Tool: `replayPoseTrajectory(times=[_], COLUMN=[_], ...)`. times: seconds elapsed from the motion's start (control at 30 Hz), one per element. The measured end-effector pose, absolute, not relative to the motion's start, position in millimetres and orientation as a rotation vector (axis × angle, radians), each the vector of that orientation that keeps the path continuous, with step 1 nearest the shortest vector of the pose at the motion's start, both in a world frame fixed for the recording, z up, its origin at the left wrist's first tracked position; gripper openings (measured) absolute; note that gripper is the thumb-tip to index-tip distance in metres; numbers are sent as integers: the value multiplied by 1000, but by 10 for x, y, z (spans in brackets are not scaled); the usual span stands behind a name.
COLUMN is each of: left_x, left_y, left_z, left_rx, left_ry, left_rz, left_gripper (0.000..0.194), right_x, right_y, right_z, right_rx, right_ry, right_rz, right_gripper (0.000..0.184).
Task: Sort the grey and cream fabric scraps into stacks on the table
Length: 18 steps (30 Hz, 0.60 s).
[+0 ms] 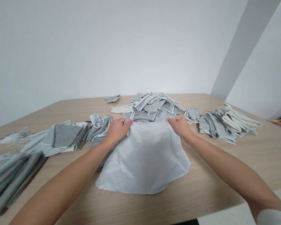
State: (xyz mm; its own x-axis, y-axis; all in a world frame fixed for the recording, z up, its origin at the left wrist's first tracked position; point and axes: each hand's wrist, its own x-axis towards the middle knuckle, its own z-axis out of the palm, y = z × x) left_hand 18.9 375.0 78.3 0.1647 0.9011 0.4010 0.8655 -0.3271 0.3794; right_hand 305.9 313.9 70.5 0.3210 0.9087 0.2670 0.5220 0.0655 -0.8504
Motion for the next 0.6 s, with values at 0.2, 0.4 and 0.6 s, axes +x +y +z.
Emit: replayPoseTrajectory(times=[0.2, 0.4, 0.6], left_x=[311, 583, 752], left_y=[3643, 3413, 3255], left_z=[752, 651, 684], left_rx=[2193, 1982, 1812], left_ry=[1698, 1543, 1388], left_rz=[945, 882, 915], left_gripper=[42, 29, 23], right_x=[2941, 2654, 2450], right_y=[3117, 3005, 2860], right_z=[644, 559, 574], right_rx=[-1591, -1524, -1460], right_ry=[-1317, -1405, -1506], right_rz=[525, 590, 679], right_gripper=[37, 23, 22])
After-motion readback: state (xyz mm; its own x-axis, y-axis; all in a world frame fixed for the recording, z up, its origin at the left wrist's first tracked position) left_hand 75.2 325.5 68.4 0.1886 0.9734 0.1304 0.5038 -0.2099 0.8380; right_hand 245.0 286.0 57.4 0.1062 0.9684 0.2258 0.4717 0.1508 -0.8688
